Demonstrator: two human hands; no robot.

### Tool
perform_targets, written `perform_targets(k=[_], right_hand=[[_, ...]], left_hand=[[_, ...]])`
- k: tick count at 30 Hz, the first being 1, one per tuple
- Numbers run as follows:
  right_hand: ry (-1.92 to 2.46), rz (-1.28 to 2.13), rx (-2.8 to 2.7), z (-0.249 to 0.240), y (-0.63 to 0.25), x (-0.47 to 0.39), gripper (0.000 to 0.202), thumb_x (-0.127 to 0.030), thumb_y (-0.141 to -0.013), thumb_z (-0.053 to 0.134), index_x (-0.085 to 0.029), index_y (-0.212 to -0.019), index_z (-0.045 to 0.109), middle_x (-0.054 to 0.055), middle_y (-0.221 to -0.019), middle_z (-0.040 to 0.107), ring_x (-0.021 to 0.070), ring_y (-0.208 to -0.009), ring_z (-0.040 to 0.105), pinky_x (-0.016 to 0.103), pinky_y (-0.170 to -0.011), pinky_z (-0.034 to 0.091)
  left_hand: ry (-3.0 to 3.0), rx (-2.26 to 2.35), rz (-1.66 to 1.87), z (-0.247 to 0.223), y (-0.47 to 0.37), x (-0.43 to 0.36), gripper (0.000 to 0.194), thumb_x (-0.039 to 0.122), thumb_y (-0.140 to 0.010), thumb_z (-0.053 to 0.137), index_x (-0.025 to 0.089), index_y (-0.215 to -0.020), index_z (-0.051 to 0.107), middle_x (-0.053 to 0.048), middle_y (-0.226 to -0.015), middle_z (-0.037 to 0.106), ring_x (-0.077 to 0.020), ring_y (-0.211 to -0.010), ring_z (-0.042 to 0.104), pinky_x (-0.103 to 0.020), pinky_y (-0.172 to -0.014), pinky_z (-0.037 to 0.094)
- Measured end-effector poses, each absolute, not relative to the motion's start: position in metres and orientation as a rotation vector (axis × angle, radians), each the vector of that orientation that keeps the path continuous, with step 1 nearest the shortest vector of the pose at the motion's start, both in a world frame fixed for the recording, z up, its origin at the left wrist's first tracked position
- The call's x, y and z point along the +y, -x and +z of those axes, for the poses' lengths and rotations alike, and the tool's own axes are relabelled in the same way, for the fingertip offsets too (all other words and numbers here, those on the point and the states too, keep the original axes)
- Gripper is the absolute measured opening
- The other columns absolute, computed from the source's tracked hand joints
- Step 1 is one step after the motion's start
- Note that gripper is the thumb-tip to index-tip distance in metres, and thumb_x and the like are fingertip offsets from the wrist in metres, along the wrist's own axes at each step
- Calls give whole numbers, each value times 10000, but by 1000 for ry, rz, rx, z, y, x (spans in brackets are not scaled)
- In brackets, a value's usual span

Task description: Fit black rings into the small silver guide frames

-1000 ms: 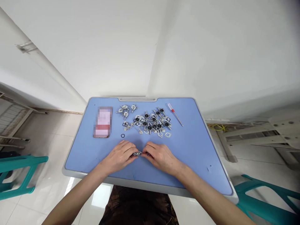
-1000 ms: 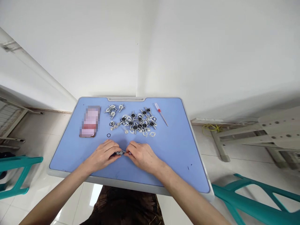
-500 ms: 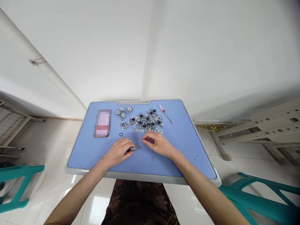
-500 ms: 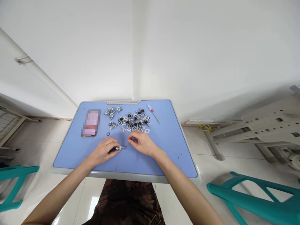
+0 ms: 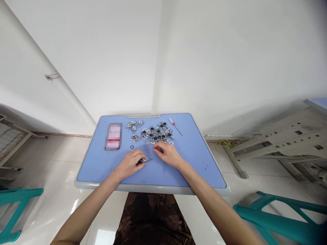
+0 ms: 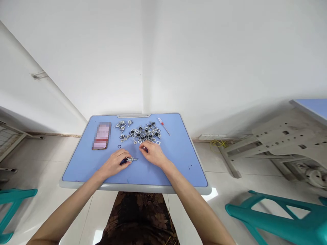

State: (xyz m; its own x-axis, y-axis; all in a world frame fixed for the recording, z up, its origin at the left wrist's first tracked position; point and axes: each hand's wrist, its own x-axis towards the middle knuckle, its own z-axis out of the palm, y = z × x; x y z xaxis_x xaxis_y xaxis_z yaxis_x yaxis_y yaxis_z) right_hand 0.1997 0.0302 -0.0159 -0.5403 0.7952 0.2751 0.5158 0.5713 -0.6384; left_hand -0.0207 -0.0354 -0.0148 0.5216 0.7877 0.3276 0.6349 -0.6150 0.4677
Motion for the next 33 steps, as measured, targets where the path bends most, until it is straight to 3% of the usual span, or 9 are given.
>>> perform_targets(k=[19, 33], right_hand=[[1080, 427, -2429, 17, -159, 42, 147, -136, -864, 535, -203, -883, 664, 19, -861, 655, 127, -723, 602, 225, -641, 410], [1375, 306, -2305, 38, -152, 98, 154, -181, -859, 536, -203, -886, 687, 45, -924, 675, 163, -778, 603, 255, -679, 401]], left_hand=[[-2487, 1205, 781, -18, 18, -42, 97, 207, -876, 539, 167, -959, 568, -45, -921, 608, -171, -857, 561, -320, -783, 480], [-2392, 1346, 869, -21, 21, -33, 93, 175, -837, 570, 179, -930, 577, -35, -902, 617, -165, -829, 582, -304, -755, 482]])
